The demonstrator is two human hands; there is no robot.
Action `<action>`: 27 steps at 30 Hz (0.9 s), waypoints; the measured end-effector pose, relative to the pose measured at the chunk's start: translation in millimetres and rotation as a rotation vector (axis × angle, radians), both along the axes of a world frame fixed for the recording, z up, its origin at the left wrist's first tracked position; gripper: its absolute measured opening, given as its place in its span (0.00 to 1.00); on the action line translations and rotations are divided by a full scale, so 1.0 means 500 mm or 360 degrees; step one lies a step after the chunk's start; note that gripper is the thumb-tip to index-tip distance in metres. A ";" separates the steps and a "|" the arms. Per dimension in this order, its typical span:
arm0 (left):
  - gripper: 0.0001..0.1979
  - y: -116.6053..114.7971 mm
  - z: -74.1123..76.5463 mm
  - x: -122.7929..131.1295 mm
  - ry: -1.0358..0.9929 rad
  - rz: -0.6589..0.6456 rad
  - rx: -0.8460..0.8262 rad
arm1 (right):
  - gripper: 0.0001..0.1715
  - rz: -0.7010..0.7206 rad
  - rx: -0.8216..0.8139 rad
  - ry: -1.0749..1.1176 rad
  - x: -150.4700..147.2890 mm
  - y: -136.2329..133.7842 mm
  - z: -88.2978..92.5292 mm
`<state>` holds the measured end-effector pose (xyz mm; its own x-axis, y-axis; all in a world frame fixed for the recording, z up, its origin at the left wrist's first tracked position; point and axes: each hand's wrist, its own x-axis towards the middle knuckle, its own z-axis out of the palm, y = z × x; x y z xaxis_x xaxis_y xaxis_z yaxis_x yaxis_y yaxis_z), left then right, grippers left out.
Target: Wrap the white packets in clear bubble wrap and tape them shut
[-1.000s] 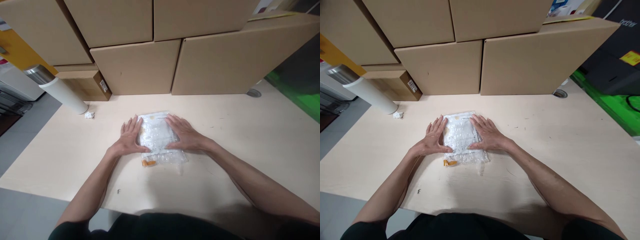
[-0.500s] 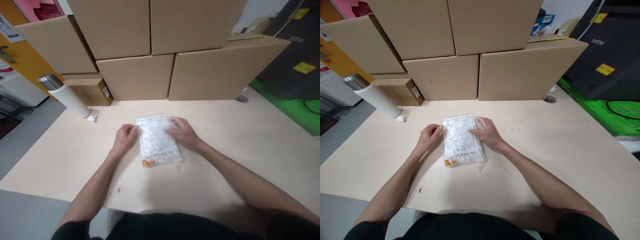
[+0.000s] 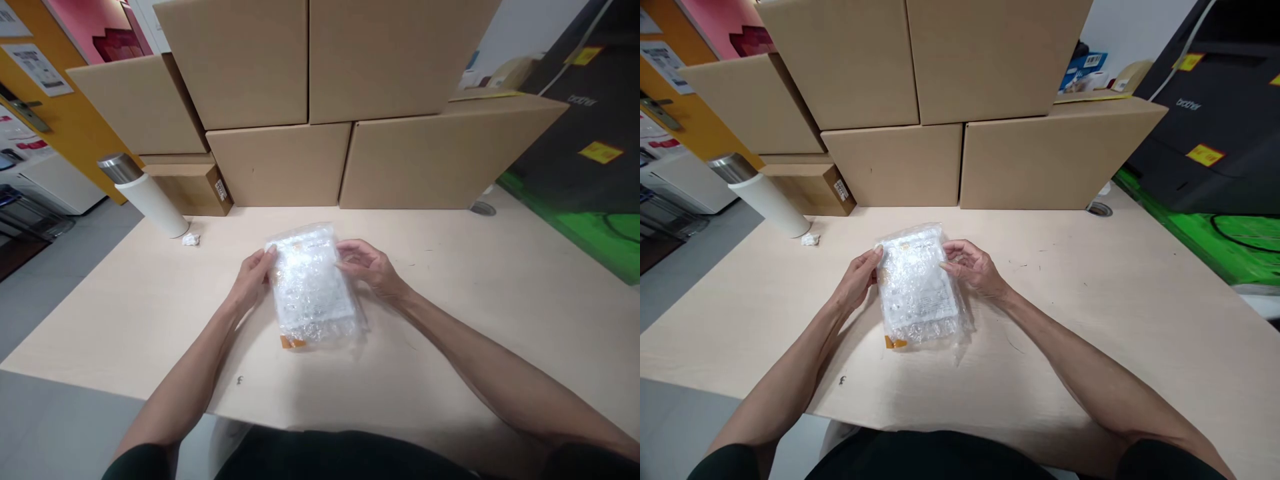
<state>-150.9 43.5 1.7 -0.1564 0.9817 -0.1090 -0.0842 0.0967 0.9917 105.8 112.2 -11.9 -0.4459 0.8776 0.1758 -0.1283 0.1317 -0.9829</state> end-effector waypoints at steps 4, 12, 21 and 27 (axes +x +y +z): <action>0.24 -0.002 0.003 0.009 -0.0258 -0.0039 0.0131 | 0.15 0.0003 -0.0310 0.0233 -0.007 -0.004 -0.006; 0.34 -0.011 -0.006 0.040 -0.0368 -0.0150 0.0236 | 0.12 0.0248 -0.0816 0.0268 -0.023 -0.027 -0.008; 0.44 -0.063 0.003 0.092 0.1164 -0.0042 0.0601 | 0.19 -0.0014 -0.0556 -0.0024 -0.039 -0.063 0.015; 0.46 -0.130 0.055 0.171 0.1676 -0.0675 0.0685 | 0.19 0.0022 0.0128 -0.0143 -0.040 -0.085 0.040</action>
<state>-65.4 -21.4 29.4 0.3706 0.9011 0.2252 0.7408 -0.4330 0.5136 85.8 69.9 8.0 -0.4753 0.8559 0.2040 -0.0426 0.2091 -0.9770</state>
